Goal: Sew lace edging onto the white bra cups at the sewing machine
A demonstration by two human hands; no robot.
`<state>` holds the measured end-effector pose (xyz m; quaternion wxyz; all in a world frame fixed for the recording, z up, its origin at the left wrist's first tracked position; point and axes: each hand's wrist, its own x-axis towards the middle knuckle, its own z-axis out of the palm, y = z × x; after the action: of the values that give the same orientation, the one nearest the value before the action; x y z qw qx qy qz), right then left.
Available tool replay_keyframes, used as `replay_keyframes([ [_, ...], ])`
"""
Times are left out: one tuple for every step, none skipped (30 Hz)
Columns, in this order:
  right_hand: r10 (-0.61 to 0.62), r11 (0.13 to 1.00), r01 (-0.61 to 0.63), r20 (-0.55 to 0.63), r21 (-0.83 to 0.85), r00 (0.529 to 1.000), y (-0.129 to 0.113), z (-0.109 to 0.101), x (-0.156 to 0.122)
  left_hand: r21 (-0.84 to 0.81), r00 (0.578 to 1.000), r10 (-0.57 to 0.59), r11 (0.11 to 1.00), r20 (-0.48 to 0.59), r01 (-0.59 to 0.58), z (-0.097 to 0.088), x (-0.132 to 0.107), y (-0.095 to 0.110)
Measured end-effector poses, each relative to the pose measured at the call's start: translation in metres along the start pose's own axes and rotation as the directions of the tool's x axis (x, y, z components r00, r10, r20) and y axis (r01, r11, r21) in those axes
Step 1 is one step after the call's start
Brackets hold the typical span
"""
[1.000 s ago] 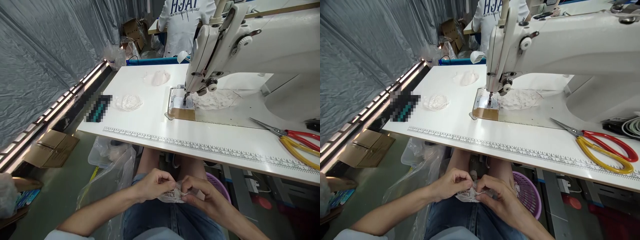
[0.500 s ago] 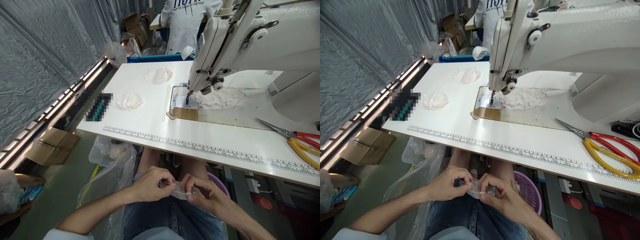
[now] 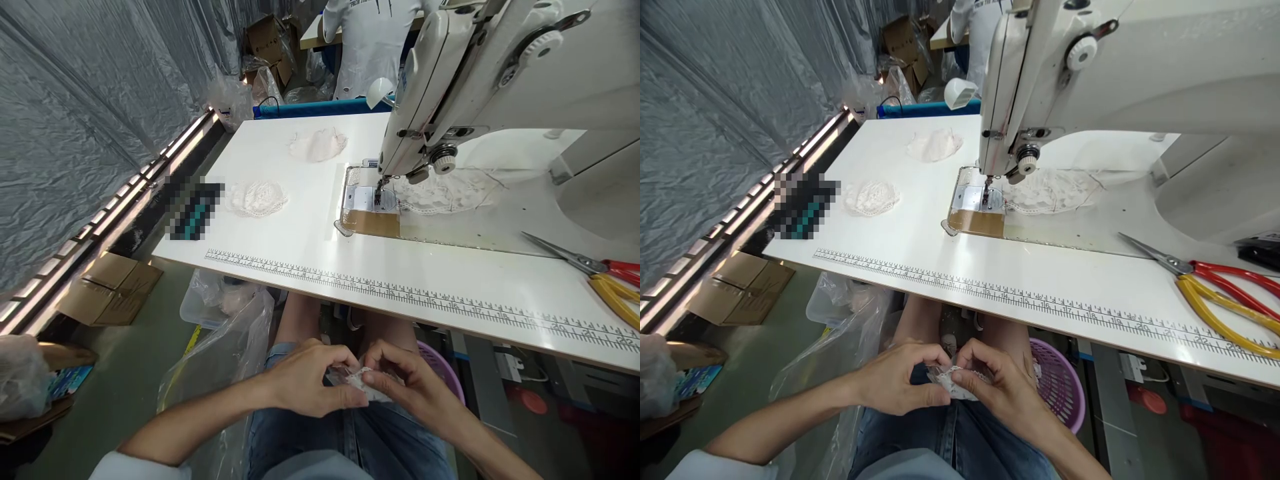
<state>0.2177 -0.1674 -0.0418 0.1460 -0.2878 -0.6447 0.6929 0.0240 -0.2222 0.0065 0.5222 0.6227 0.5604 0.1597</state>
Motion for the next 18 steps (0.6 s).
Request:
replay_keyframes([
  [-0.007,1.000,0.007,-0.003,-0.021,1.000,0.000,0.001,0.001,0.039,0.999,-0.024,0.999,-0.034,0.025,0.002,0.001,0.000],
  [-0.013,0.999,0.013,-0.007,-0.039,1.000,0.000,0.002,0.001,0.058,0.996,-0.055,0.997,-0.065,0.058,0.004,0.002,0.000],
  [-0.017,0.999,0.017,-0.012,-0.045,1.000,0.000,0.003,0.001,0.056,0.993,-0.083,0.995,-0.084,0.088,0.005,0.003,0.000],
  [-0.023,0.999,0.023,-0.017,-0.033,1.000,0.001,0.003,0.001,0.034,0.990,-0.106,0.993,-0.089,0.109,0.006,0.004,0.000],
  [-0.030,1.000,0.030,-0.023,-0.005,0.999,0.002,0.003,0.001,0.000,0.989,-0.122,0.992,-0.083,0.123,0.006,0.005,-0.001],
  [-0.034,0.999,0.035,-0.027,0.031,0.999,0.004,0.002,0.000,-0.041,0.988,-0.133,0.991,-0.073,0.131,0.005,0.005,-0.002],
  [-0.036,0.997,0.038,-0.029,0.064,0.999,0.006,0.002,-0.001,-0.083,0.989,-0.135,0.988,-0.065,0.129,0.003,0.005,-0.004],
  [-0.034,0.996,0.036,-0.026,0.082,0.999,0.007,0.001,-0.002,-0.122,0.990,-0.126,0.986,-0.063,0.117,0.001,0.005,-0.005],
  [-0.027,0.997,0.028,-0.020,0.075,0.999,0.009,0.001,-0.004,-0.160,0.992,-0.105,0.983,-0.069,0.093,-0.001,0.005,-0.007],
  [-0.014,0.999,0.014,-0.013,0.044,1.000,0.010,0.000,-0.005,-0.196,0.993,-0.080,0.979,-0.086,0.062,-0.002,0.005,-0.010],
  [0.003,1.000,-0.003,-0.010,-0.001,1.000,0.011,0.000,-0.006,-0.229,0.993,-0.062,0.973,-0.103,0.037,-0.004,0.005,-0.012],
  [0.018,0.999,-0.018,-0.009,-0.046,1.000,0.011,0.000,-0.007,-0.262,0.992,-0.057,0.965,-0.114,0.026,-0.004,0.004,-0.014],
  [0.031,0.996,-0.031,-0.005,-0.085,1.000,0.010,-0.001,-0.007,-0.287,0.991,-0.065,0.957,-0.117,0.029,-0.005,0.005,-0.017],
  [0.042,0.993,-0.041,0.001,-0.114,0.999,0.009,-0.001,-0.008,-0.308,0.991,-0.081,0.951,-0.110,0.044,-0.004,0.005,-0.019],
  [0.048,0.990,-0.046,0.008,-0.130,0.999,0.008,-0.001,-0.008,-0.322,0.991,-0.095,0.945,-0.092,0.061,-0.003,0.005,-0.021],
  [0.051,0.990,-0.048,0.017,-0.130,0.999,0.006,-0.002,-0.008,-0.335,0.992,-0.101,0.939,-0.069,0.072,-0.002,0.006,-0.022],
  [0.052,0.992,-0.048,0.027,-0.120,0.998,0.004,-0.002,-0.008,-0.350,0.994,-0.098,0.934,-0.048,0.075,-0.001,0.007,-0.024],
  [0.051,0.994,-0.047,0.038,-0.102,0.998,0.002,-0.002,-0.008,-0.370,0.995,-0.095,0.926,-0.033,0.076,-0.001,0.007,-0.025],
])
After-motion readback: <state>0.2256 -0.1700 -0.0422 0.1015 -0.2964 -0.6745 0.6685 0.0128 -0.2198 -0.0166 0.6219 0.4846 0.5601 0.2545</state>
